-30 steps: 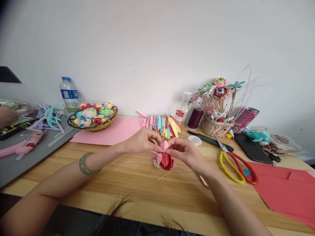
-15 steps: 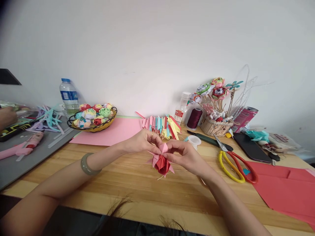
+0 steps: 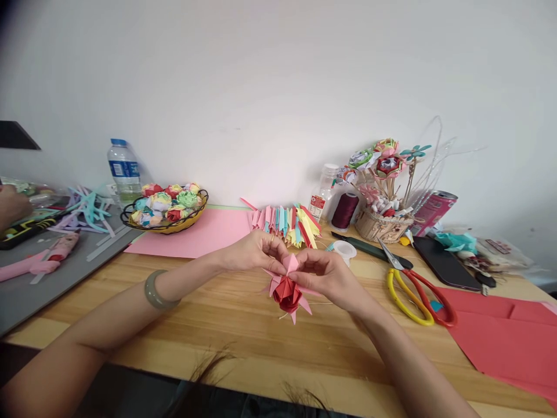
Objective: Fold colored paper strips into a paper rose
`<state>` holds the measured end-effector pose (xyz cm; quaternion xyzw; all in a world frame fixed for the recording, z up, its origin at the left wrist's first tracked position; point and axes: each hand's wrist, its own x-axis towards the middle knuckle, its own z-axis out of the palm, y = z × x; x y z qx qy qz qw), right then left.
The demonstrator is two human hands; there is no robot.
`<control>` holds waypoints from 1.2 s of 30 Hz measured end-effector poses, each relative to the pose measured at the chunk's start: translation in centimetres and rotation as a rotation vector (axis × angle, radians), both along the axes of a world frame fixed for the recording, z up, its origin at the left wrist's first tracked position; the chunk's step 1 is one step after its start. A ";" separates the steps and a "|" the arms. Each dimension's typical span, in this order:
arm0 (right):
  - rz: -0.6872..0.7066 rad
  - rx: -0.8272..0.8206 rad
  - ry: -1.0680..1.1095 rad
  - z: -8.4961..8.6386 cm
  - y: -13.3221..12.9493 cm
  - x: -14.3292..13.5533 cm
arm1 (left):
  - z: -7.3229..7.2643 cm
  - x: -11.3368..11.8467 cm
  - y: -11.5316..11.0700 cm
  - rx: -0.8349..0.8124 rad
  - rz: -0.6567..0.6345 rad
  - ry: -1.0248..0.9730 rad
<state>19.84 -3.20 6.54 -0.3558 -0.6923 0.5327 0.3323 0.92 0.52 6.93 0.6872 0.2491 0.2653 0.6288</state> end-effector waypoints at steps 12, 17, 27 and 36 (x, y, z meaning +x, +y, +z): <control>-0.130 -0.054 0.051 -0.2 0.0 -0.4 | 0.1 0.2 0.2 -0.016 0.044 -0.042; -0.200 0.020 0.037 -0.2 -0.1 -0.6 | -0.3 0.6 0.0 -0.033 0.118 -0.079; -0.192 0.107 0.093 -0.9 0.6 0.1 | -0.6 1.1 -0.6 -0.081 0.195 -0.163; -0.248 0.179 0.034 -0.6 0.0 -0.6 | -0.2 1.2 -1.0 0.067 0.236 -0.112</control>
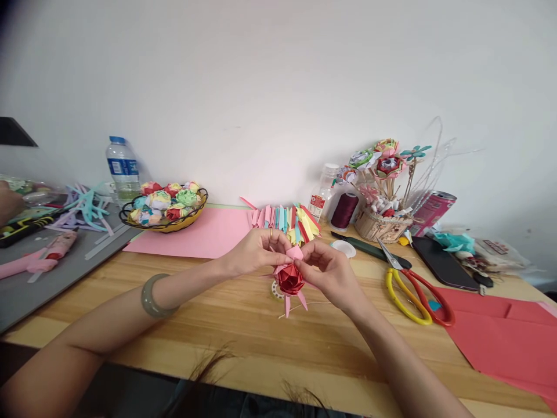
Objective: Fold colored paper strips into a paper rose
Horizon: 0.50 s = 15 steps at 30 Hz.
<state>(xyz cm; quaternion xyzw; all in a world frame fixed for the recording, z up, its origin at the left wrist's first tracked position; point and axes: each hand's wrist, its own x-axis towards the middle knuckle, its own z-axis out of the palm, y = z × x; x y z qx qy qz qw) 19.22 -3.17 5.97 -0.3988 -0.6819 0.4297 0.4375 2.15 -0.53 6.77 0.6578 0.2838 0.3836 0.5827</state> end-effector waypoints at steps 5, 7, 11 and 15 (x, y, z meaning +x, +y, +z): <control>-0.012 0.102 -0.100 0.1 -0.3 -0.1 | 0.3 0.0 -0.3 0.098 0.011 0.067; -0.005 0.174 -0.148 0.2 -0.3 0.0 | 0.5 -0.1 -0.6 0.123 0.020 0.090; -0.012 0.354 -0.262 0.3 -0.4 0.1 | 0.8 -0.3 -1.2 0.133 0.023 0.125; -0.042 0.615 -0.404 0.4 -0.5 0.2 | 0.9 -0.5 -1.5 0.189 0.045 0.215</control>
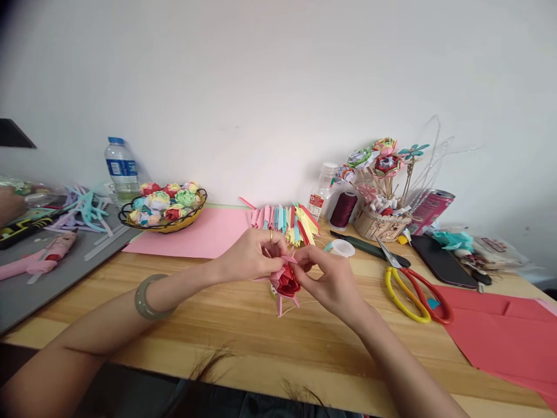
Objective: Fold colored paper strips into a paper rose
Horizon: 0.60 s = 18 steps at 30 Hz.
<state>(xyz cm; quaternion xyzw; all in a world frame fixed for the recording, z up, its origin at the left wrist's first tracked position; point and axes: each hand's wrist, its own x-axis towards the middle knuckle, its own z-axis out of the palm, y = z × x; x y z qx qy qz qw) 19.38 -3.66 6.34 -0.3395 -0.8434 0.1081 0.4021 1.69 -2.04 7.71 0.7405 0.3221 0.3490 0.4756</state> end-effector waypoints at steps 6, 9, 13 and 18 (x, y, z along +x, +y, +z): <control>-0.088 0.315 -0.127 -0.4 0.4 0.6 | 0.2 -0.2 1.2 -0.160 0.055 -0.155; -0.137 0.394 -0.228 -0.9 0.7 1.1 | 0.3 -0.3 1.8 -0.312 0.010 -0.136; -0.100 0.433 -0.258 -1.4 1.2 1.6 | 0.4 -0.4 1.8 -0.365 -0.012 -0.148; -0.111 0.527 -0.175 -1.2 1.4 1.7 | 0.0 0.0 1.7 -0.368 0.020 -0.156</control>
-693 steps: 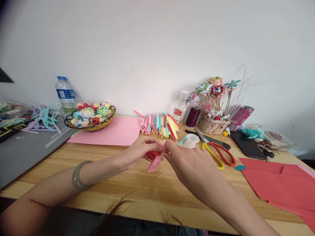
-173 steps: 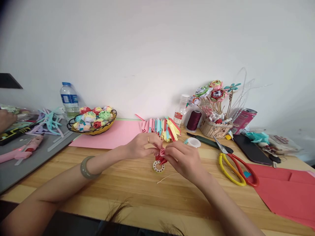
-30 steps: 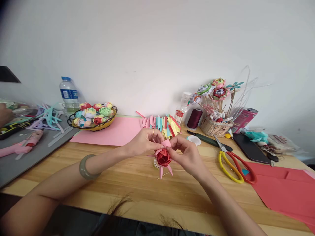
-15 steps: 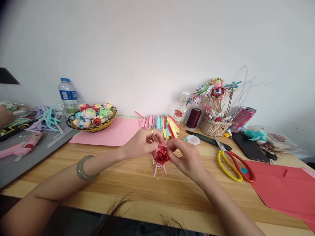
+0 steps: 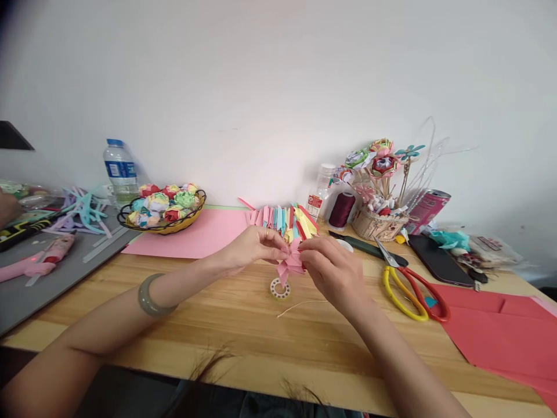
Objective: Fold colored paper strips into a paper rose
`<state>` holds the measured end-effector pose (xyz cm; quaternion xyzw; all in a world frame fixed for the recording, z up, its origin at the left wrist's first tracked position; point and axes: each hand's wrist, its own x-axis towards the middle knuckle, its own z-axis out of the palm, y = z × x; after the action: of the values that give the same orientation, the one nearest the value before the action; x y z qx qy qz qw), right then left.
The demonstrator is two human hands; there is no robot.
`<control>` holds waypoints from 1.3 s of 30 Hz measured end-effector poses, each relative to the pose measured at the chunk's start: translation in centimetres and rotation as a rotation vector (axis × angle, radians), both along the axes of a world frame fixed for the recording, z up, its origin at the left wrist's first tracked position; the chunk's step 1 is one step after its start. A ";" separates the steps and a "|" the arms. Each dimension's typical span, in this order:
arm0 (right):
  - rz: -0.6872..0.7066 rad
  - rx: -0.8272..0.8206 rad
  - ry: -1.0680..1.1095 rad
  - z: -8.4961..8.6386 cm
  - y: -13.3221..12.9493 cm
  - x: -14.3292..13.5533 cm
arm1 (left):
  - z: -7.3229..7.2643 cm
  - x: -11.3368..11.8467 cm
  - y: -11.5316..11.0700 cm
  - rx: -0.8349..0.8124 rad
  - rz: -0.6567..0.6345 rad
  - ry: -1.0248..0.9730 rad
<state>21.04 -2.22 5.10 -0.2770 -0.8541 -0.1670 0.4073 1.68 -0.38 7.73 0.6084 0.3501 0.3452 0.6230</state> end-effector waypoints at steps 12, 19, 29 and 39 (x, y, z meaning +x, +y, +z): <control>0.038 -0.719 0.571 0.8 -0.9 -1.9 | -2.0 0.6 -0.3 0.730 0.294 0.007; 0.076 -0.764 0.624 0.6 -0.3 -1.5 | -2.0 0.8 -0.1 0.559 0.288 -0.017; -0.138 -0.490 0.355 1.0 -0.3 -0.8 | -2.0 0.4 0.2 0.496 0.148 -0.079; -0.065 -0.126 0.233 1.4 -1.5 -1.5 | -2.8 0.3 0.1 1.110 0.343 -0.028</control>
<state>19.54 -3.73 6.46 -0.3472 -0.8004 -0.0930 0.4797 1.99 -0.29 4.92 0.7739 0.2018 0.5812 0.1504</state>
